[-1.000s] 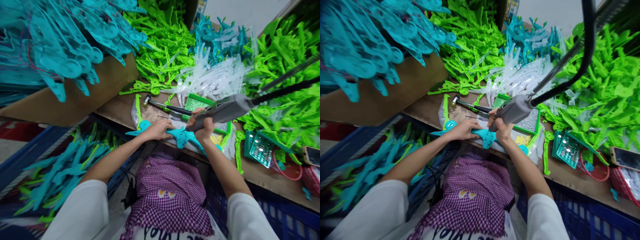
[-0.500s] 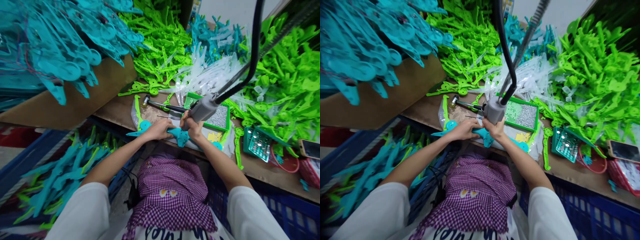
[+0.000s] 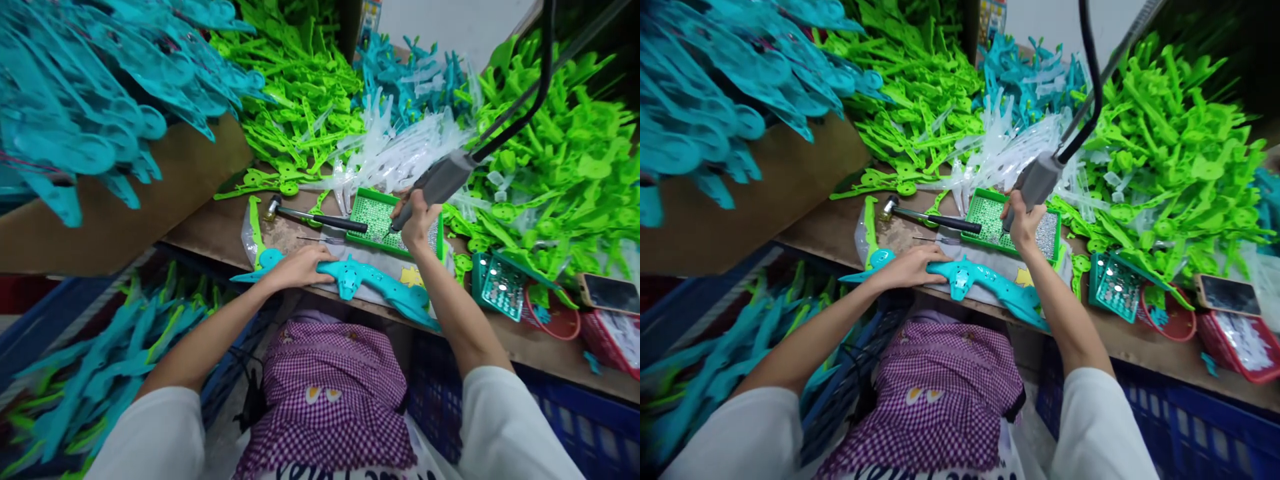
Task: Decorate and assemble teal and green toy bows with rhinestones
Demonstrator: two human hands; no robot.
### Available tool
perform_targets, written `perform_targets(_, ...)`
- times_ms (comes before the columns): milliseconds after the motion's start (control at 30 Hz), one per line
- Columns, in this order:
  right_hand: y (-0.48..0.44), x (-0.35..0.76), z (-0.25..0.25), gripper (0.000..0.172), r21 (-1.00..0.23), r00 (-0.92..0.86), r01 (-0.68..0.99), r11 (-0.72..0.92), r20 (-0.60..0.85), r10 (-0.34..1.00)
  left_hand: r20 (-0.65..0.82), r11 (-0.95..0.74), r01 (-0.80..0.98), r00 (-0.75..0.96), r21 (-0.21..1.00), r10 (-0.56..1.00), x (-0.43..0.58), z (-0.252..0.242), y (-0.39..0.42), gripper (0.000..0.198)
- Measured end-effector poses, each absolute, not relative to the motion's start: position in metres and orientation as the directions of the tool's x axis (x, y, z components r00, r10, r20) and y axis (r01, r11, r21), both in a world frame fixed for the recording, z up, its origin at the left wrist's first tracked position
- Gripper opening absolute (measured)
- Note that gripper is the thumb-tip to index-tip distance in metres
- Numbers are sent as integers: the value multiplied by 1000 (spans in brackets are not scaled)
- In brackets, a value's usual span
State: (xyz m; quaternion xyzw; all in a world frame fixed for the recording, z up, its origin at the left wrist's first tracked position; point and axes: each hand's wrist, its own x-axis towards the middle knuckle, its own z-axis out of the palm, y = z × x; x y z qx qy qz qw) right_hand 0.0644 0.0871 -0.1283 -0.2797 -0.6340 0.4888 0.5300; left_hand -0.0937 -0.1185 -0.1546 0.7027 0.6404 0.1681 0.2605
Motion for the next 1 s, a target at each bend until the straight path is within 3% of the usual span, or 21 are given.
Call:
perform_targets(433,89,65,-140,41,-924,-283,-188,332,375,883,-88,-36,797,111,603,990,-92,-156,-118,44)
perform_targets(567,90,69,-122,48,-929,-248,-183,322,361,899,-88,-36,804,110,593,990,-93,-157,-119,44)
perform_targets(667,75,81,-98,52,-905,-203,-282,318,381,902,-83,-34,804,103,594,991,-94,-160,-119,46)
perform_targets(833,5,102,-85,55,-894,-426,-406,187,367,827,-65,-55,789,119,612,991,-94,-165,-119,44)
perform_targets(1000,-37,104,-114,55,-929,-545,-366,51,259,797,-68,-45,796,108,604,992,-92,-162,-119,42)
